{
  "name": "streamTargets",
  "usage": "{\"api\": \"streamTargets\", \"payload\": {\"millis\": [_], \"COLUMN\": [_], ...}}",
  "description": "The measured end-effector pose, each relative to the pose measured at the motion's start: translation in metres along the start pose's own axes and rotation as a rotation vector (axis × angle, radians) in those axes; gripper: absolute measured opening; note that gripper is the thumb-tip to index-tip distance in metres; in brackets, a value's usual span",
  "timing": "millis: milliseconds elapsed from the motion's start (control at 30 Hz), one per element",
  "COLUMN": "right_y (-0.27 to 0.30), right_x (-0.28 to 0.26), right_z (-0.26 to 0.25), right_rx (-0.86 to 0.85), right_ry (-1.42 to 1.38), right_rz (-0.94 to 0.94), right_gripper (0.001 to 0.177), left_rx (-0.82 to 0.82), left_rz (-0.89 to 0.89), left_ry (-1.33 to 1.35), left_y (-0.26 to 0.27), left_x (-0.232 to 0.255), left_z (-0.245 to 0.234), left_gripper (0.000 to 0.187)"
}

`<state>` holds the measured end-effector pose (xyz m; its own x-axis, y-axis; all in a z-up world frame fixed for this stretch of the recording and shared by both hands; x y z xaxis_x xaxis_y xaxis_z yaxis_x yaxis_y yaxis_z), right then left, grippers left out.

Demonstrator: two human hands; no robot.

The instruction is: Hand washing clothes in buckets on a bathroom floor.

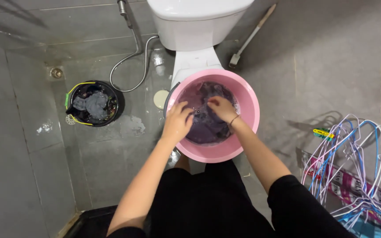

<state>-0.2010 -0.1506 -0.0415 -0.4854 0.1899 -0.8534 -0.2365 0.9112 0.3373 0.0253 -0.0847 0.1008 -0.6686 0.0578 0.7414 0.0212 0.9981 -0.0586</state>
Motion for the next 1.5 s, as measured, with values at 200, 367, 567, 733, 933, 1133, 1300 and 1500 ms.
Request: {"api": "streamTargets", "payload": {"millis": [200, 367, 567, 733, 933, 1133, 1300, 1500], "right_y": [0.006, -0.008, -0.020, -0.005, -0.005, -0.045, -0.059, -0.091], "right_x": [-0.058, -0.121, -0.176, -0.206, -0.241, -0.251, -0.255, -0.237], "right_z": [0.039, 0.080, 0.152, 0.225, 0.307, 0.427, 0.527, 0.598], "right_rx": [-0.080, -0.273, -0.433, -0.561, -0.636, -0.602, -0.630, -0.590], "right_ry": [-0.017, -0.091, 0.007, 0.000, 0.115, 0.262, 0.403, 0.424], "right_rz": [-0.235, -0.242, -0.403, -0.396, -0.289, -0.534, -0.582, -0.502], "right_gripper": [0.028, 0.027, 0.028, 0.028, 0.030, 0.030, 0.030, 0.031], "left_rx": [0.060, 0.223, 0.362, 0.466, 0.516, 0.500, 0.478, 0.359], "left_rz": [-0.091, -0.396, -0.651, -0.656, -0.755, -0.859, -0.862, -0.912], "left_ry": [0.034, 0.069, 0.086, 0.054, 0.057, 0.049, -0.030, 0.005], "left_y": [0.016, 0.043, 0.087, 0.137, 0.181, 0.203, 0.219, 0.209], "left_x": [-0.016, -0.068, -0.132, -0.192, -0.261, -0.335, -0.401, -0.458], "left_z": [-0.005, -0.035, -0.052, -0.055, -0.102, -0.181, -0.228, -0.253], "left_gripper": [0.024, 0.032, 0.026, 0.023, 0.025, 0.026, 0.028, 0.028]}}
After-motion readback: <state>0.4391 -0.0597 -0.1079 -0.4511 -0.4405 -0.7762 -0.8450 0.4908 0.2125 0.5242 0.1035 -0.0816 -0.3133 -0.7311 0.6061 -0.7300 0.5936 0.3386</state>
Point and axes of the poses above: each hand's wrist, its own y-axis away from the middle knuckle, its own z-axis out of the palm, x = y × z, the point moved 8 cm from there along -y, towards the middle knuckle, and after that the axes turned 8 degrees about -z, right-handed, at the moved point
